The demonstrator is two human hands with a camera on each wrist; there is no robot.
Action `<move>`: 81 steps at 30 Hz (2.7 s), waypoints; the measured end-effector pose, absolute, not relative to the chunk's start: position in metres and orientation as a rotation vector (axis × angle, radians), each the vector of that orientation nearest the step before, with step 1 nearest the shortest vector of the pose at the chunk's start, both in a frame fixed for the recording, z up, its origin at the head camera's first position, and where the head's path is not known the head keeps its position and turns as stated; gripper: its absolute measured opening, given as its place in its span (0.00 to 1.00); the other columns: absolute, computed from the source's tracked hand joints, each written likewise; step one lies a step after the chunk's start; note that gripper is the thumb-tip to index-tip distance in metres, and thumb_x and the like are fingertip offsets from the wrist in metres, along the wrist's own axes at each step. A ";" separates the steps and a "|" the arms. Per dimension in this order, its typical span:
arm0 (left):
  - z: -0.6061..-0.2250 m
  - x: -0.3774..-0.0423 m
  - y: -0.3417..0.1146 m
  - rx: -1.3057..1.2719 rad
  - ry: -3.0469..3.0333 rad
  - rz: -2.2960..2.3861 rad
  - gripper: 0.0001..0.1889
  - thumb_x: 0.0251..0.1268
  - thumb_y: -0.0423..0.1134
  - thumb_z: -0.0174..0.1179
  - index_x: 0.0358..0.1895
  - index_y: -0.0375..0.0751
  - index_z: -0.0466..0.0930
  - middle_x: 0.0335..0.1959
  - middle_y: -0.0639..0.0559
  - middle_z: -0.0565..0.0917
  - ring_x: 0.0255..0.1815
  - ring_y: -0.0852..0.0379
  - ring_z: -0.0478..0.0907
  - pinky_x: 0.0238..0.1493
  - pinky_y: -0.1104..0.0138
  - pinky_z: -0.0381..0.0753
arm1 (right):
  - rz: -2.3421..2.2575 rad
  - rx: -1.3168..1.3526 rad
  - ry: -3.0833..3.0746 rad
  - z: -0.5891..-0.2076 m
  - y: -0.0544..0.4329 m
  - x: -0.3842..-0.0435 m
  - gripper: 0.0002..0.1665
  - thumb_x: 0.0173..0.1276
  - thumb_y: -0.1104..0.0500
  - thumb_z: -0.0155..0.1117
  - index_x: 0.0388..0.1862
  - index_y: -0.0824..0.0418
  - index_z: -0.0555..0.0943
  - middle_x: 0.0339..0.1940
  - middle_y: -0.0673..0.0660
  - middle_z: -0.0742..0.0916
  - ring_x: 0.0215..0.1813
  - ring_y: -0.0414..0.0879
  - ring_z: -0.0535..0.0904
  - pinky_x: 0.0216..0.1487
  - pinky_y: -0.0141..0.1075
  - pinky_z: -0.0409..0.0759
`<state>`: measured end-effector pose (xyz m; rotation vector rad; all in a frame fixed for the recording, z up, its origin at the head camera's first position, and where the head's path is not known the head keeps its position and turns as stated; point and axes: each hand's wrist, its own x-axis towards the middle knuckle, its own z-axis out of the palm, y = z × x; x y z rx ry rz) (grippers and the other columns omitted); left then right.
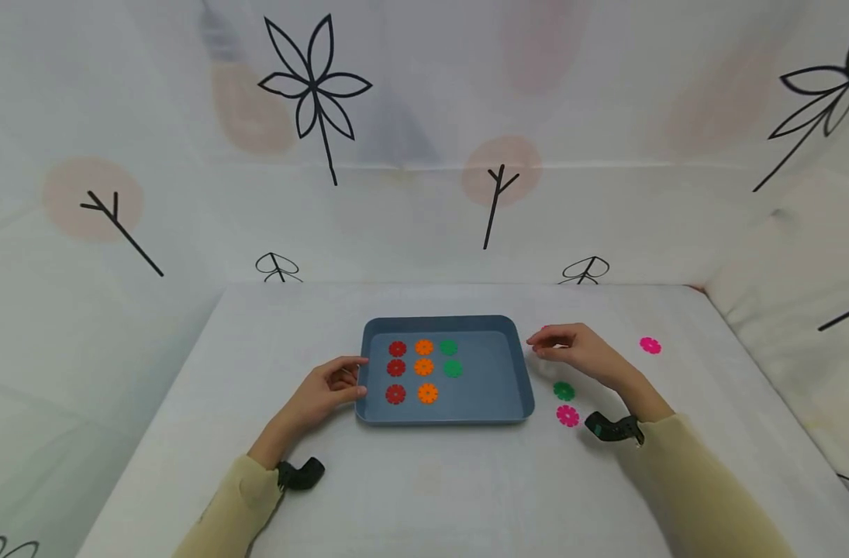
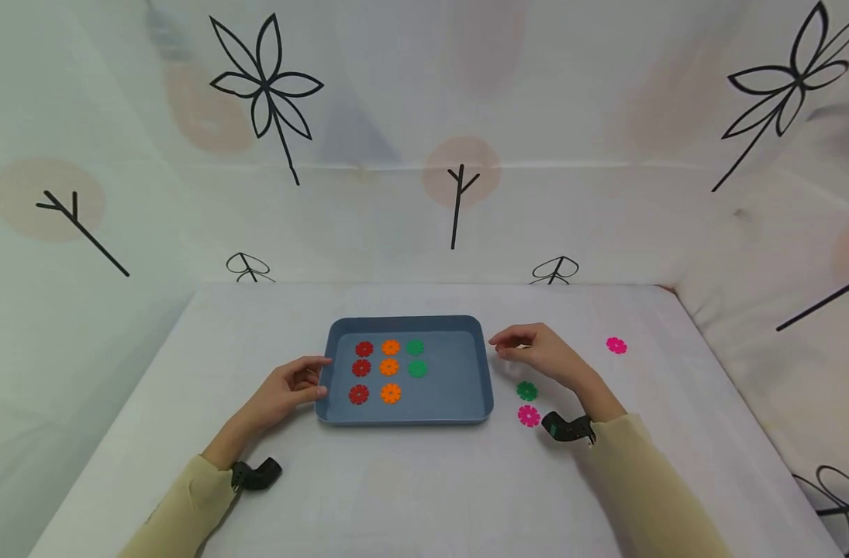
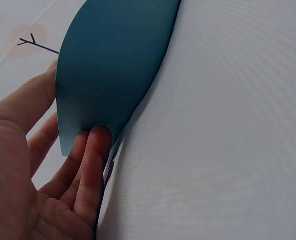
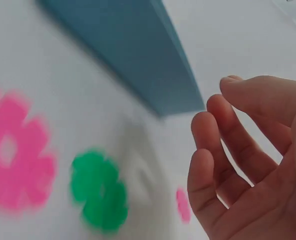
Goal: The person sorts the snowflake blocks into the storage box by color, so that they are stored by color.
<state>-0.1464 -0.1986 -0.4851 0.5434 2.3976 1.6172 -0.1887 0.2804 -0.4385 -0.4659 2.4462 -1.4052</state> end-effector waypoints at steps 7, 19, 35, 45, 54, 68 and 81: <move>-0.487 -0.148 -0.198 0.550 2.392 1.623 0.27 0.64 0.37 0.69 0.66 0.36 0.74 0.47 0.40 0.75 0.43 0.51 0.77 0.47 0.70 0.78 | -1.254 -0.423 2.506 -0.447 0.311 -0.172 0.17 0.67 0.59 0.68 0.54 0.61 0.84 0.50 0.58 0.85 0.50 0.54 0.77 0.46 0.35 0.80; -0.479 -0.147 -0.198 0.523 2.385 1.627 0.27 0.64 0.36 0.68 0.66 0.35 0.74 0.48 0.39 0.75 0.44 0.51 0.77 0.47 0.71 0.78 | -1.156 -0.467 2.500 -0.456 0.335 -0.160 0.17 0.63 0.61 0.72 0.52 0.60 0.85 0.46 0.55 0.86 0.46 0.51 0.79 0.42 0.34 0.80; -0.479 -0.145 -0.199 0.512 2.388 1.619 0.27 0.64 0.36 0.69 0.66 0.36 0.74 0.47 0.40 0.75 0.44 0.50 0.77 0.47 0.71 0.78 | -1.110 -0.560 2.406 -0.452 0.328 -0.162 0.21 0.60 0.60 0.75 0.53 0.61 0.85 0.41 0.55 0.82 0.41 0.50 0.76 0.39 0.34 0.78; -0.475 -0.143 -0.197 0.502 2.385 1.610 0.27 0.65 0.36 0.68 0.66 0.35 0.73 0.48 0.39 0.75 0.45 0.50 0.77 0.47 0.71 0.78 | -1.104 -0.508 2.418 -0.449 0.324 -0.160 0.22 0.59 0.61 0.75 0.54 0.61 0.84 0.41 0.55 0.81 0.43 0.52 0.74 0.38 0.33 0.78; -0.477 -0.143 -0.198 0.502 2.378 1.627 0.28 0.64 0.36 0.68 0.66 0.36 0.74 0.48 0.40 0.75 0.44 0.50 0.77 0.47 0.70 0.78 | -1.086 -0.490 2.448 -0.449 0.322 -0.160 0.22 0.58 0.60 0.76 0.52 0.60 0.85 0.40 0.54 0.81 0.42 0.51 0.74 0.36 0.33 0.77; -0.452 -0.135 -0.190 0.483 2.396 1.573 0.27 0.65 0.31 0.66 0.65 0.28 0.72 0.48 0.34 0.74 0.44 0.48 0.77 0.46 0.72 0.78 | -1.113 -0.413 2.463 -0.453 0.323 -0.160 0.22 0.55 0.59 0.79 0.49 0.60 0.83 0.39 0.56 0.80 0.43 0.52 0.74 0.38 0.34 0.78; -0.442 -0.130 -0.189 0.496 2.395 1.561 0.27 0.65 0.32 0.66 0.65 0.27 0.72 0.47 0.33 0.74 0.43 0.51 0.77 0.46 0.72 0.78 | -1.133 -0.372 2.464 -0.457 0.326 -0.158 0.17 0.59 0.59 0.76 0.45 0.61 0.81 0.36 0.56 0.78 0.41 0.51 0.73 0.38 0.34 0.77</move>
